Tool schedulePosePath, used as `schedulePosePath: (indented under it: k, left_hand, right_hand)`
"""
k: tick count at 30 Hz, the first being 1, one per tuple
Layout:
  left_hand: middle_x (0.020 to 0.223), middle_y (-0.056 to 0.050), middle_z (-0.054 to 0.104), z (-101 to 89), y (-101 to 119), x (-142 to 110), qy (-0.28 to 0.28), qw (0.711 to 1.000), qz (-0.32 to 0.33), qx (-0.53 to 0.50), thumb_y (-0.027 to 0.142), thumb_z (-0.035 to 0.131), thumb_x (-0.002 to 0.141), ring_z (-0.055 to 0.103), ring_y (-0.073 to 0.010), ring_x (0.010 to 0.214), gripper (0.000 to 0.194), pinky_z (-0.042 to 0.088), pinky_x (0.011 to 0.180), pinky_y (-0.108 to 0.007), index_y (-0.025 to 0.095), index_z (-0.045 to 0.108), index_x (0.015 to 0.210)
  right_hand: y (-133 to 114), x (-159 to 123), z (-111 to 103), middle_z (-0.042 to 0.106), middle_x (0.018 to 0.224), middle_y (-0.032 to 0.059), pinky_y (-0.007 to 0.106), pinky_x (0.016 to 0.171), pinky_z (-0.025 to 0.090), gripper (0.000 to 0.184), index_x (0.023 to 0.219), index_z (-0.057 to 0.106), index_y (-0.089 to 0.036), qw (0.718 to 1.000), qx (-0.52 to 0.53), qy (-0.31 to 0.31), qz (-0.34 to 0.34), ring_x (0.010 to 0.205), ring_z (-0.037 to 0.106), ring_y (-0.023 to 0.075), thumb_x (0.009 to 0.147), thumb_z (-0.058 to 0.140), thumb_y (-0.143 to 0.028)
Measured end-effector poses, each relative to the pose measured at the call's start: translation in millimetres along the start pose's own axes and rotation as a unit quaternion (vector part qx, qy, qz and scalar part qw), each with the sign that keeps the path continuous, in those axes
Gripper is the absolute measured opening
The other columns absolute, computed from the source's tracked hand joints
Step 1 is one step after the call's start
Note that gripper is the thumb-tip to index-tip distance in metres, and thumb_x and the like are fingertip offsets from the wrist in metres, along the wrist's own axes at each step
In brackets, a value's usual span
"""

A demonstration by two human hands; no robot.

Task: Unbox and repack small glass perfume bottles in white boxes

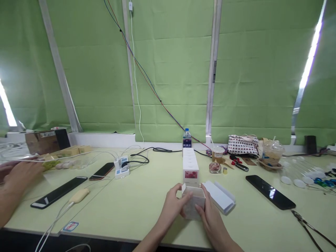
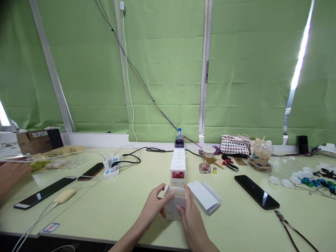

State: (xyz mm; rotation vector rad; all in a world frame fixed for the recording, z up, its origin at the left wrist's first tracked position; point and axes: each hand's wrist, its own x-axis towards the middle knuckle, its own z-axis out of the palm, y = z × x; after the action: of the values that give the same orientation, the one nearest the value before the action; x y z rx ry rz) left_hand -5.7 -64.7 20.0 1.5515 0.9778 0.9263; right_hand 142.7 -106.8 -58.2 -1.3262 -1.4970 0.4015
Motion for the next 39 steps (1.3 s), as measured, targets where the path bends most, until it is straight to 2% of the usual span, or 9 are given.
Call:
schedulePosePath:
  k: [3,6,11,14,21,25,30,35,39]
  left_hand:
    - [0.06,0.004,0.054,0.4,-3,0,0.035,0.999,-0.016,-0.017,0.056,0.055,0.075,0.047,-0.0072,0.035,0.041,0.041,0.036,-0.019,0.015,0.057,0.078]
    - [0.061,0.003,0.055,-2.9,-6,-5,0.042,0.996,-0.034,-0.07,0.054,0.051,0.079,0.053,-0.0092,0.041,0.039,0.047,0.044,-0.021,0.015,0.059,0.08]
    - [0.078,0.001,0.057,-9.3,-5,-11,-0.035,0.98,-0.05,-0.192,0.05,0.064,0.075,0.046,-0.0054,0.049,0.036,0.056,0.06,-0.026,0.018,0.064,0.092]
    - [0.069,0.003,0.051,-11.2,-9,-7,-0.079,0.967,-0.068,-0.234,0.049,0.071,0.071,0.039,-0.0029,0.047,0.04,0.056,0.059,-0.025,0.018,0.064,0.096]
    - [0.058,0.007,0.043,-14.8,-26,3,-0.114,0.946,-0.09,-0.29,0.041,0.075,0.07,0.032,-0.0004,0.043,0.033,0.056,0.054,-0.021,0.017,0.06,0.088]
    - [0.056,0.008,0.043,-15.6,-30,6,-0.111,0.935,-0.11,-0.319,0.037,0.078,0.068,0.032,0.0003,0.042,0.033,0.055,0.052,-0.019,0.016,0.061,0.088]
    - [0.054,0.008,0.042,-17.2,-30,9,-0.09,0.936,-0.122,-0.318,0.035,0.081,0.065,0.034,0.0004,0.041,0.034,0.057,0.054,-0.021,0.016,0.063,0.087]
    - [0.052,0.007,0.046,-21.7,-26,9,-0.112,0.932,-0.146,-0.312,0.032,0.079,0.068,0.042,-0.0021,0.043,0.032,0.057,0.057,-0.024,0.016,0.065,0.091]
    - [0.054,0.006,0.048,-22.6,-24,9,-0.109,0.928,-0.153,-0.321,0.028,0.08,0.068,0.043,-0.0021,0.043,0.029,0.058,0.059,-0.027,0.015,0.065,0.089]
  right_hand:
    - [-1,0,-4,0.033,0.146,0.0115,0.042,0.107,0.034,0.06,0.146,0.014,-0.022,1.0,0.009,-0.022,0.004,0.133,0.036,0.0258,0.092,0.037,-0.032]
    - [-6,-1,-12,0.029,0.149,0.0109,0.041,0.11,0.031,0.06,0.146,0.014,-0.022,0.998,0.017,-0.057,0.0,0.137,0.029,0.0238,0.091,0.037,-0.028]
    - [-11,-1,-17,0.023,0.152,0.0111,0.042,0.112,0.026,0.06,0.146,0.011,-0.02,0.998,0.006,-0.069,0.003,0.14,0.02,0.0226,0.091,0.035,-0.025]
    - [-9,-1,-15,0.02,0.153,0.0125,0.042,0.113,0.025,0.062,0.147,0.008,-0.018,0.997,-0.007,-0.082,0.0,0.141,0.017,0.0223,0.091,0.034,-0.023]
    - [-4,-1,-12,0.011,0.156,0.0119,0.041,0.111,0.028,0.066,0.148,-0.004,-0.018,0.997,-0.023,-0.078,-0.017,0.142,0.015,0.0221,0.092,0.031,-0.02]
    - [-1,-2,-12,0.009,0.156,0.0109,0.043,0.112,0.027,0.066,0.148,-0.004,-0.019,0.996,-0.019,-0.078,-0.039,0.142,0.014,0.0228,0.093,0.031,-0.021]
    - [2,-2,-13,0.017,0.154,0.0113,0.044,0.111,0.027,0.062,0.149,0.003,-0.02,0.995,-0.02,-0.085,-0.058,0.141,0.018,0.0239,0.094,0.031,-0.023]
    - [3,-1,-16,0.017,0.154,0.0097,0.039,0.111,0.03,0.062,0.149,-0.001,-0.022,0.994,-0.032,-0.088,-0.053,0.14,0.022,0.0216,0.096,0.029,-0.027]
    - [3,0,-18,0.019,0.153,0.0088,0.039,0.111,0.028,0.059,0.149,0.003,-0.024,0.994,-0.031,-0.083,-0.06,0.14,0.022,0.0211,0.096,0.028,-0.027]
